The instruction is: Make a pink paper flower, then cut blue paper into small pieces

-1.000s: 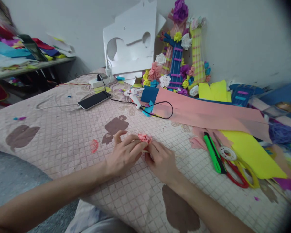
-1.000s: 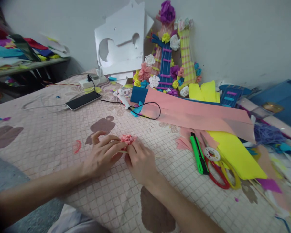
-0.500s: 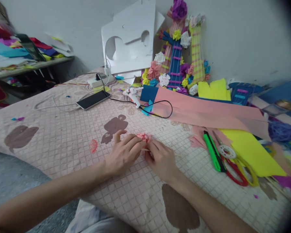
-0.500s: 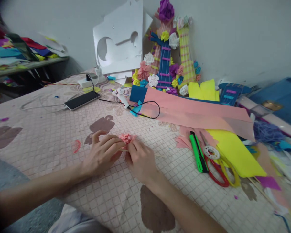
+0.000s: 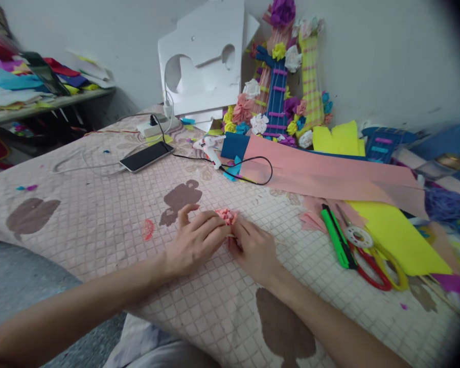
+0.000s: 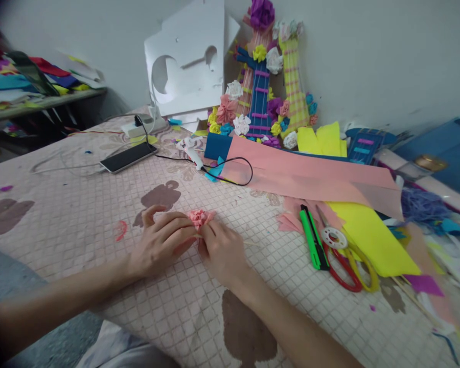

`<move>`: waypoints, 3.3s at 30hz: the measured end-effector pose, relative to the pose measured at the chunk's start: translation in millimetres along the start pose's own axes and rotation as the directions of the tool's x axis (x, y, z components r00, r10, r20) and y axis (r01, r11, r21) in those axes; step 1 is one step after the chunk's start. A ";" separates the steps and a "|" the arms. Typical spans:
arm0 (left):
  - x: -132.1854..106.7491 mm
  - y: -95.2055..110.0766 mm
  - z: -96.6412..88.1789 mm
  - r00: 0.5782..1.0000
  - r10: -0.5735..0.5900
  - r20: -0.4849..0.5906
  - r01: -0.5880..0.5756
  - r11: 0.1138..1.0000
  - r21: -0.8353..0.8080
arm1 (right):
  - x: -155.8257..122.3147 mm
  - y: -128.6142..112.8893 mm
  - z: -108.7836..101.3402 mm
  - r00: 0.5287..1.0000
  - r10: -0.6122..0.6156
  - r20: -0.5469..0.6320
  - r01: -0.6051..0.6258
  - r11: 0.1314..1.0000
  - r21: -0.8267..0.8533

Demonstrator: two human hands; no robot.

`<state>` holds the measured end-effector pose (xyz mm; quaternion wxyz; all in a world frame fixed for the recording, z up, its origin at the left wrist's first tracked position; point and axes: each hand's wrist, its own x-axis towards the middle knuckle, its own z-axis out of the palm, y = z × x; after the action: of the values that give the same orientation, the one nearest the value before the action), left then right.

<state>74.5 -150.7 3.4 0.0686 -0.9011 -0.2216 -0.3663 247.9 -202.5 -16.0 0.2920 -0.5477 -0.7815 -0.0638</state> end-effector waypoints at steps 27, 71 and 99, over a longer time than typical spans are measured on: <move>-0.4 -7.4 5.2 0.998 0.026 0.065 -0.022 0.998 -0.067 | -0.1 0.1 -2.1 0.999 -0.005 0.039 0.005 1.000 0.013; -2.2 -7.2 -0.4 0.950 -0.215 0.226 0.275 0.918 -0.287 | 2.0 4.3 0.0 0.995 -0.096 -0.001 0.096 0.993 0.062; -8.3 -3.5 -6.0 0.978 -0.042 0.203 0.056 0.996 -0.066 | -0.8 4.7 -1.9 0.987 -0.159 0.027 0.156 0.985 0.078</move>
<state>63.9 -152.2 1.9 0.0046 -0.9297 -0.2366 -0.2822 253.0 -202.2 -15.9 0.2935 -0.4736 -0.8290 -0.0477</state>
